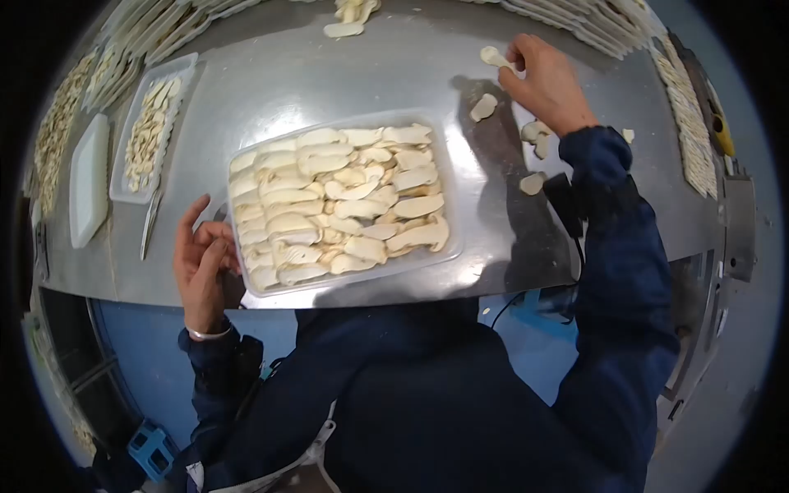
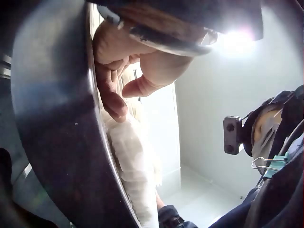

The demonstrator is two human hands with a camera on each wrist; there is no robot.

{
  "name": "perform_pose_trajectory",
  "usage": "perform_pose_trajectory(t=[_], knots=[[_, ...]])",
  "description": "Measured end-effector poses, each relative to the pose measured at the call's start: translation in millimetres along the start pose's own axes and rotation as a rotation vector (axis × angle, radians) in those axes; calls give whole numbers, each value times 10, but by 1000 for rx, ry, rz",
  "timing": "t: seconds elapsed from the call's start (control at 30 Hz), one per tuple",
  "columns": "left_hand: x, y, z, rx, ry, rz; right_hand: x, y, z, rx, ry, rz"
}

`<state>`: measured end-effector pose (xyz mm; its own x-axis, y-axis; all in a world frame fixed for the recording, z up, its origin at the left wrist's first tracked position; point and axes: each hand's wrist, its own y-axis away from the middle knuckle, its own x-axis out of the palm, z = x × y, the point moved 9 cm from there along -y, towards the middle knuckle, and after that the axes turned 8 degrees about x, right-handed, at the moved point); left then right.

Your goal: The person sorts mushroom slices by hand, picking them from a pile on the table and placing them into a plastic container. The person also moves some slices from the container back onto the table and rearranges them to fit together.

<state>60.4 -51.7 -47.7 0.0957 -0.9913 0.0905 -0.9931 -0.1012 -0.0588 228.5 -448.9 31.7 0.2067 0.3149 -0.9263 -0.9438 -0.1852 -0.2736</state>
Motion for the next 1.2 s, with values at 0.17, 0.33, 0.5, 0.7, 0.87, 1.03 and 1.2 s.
perform_pose_trajectory(t=[0.17,0.33,0.5,0.7,0.87,1.03,1.2], knots=[[16,-9,-14,0,-2,17,-37,649,1573,-369,-102,44],[10,1,-7,3,-2,26,212,830,2034,-453,-156,78],[18,0,-11,-2,5,27,287,795,2090,-465,-154,68],[16,-1,-9,-2,12,30,344,792,2114,-472,-106,100],[12,1,-7,-8,17,19,317,792,2131,-469,-122,61],[12,1,14,7,19,35,-135,636,1742,-402,-81,-96],[39,0,-15,19,5,26,-119,371,308,31,177,44]])
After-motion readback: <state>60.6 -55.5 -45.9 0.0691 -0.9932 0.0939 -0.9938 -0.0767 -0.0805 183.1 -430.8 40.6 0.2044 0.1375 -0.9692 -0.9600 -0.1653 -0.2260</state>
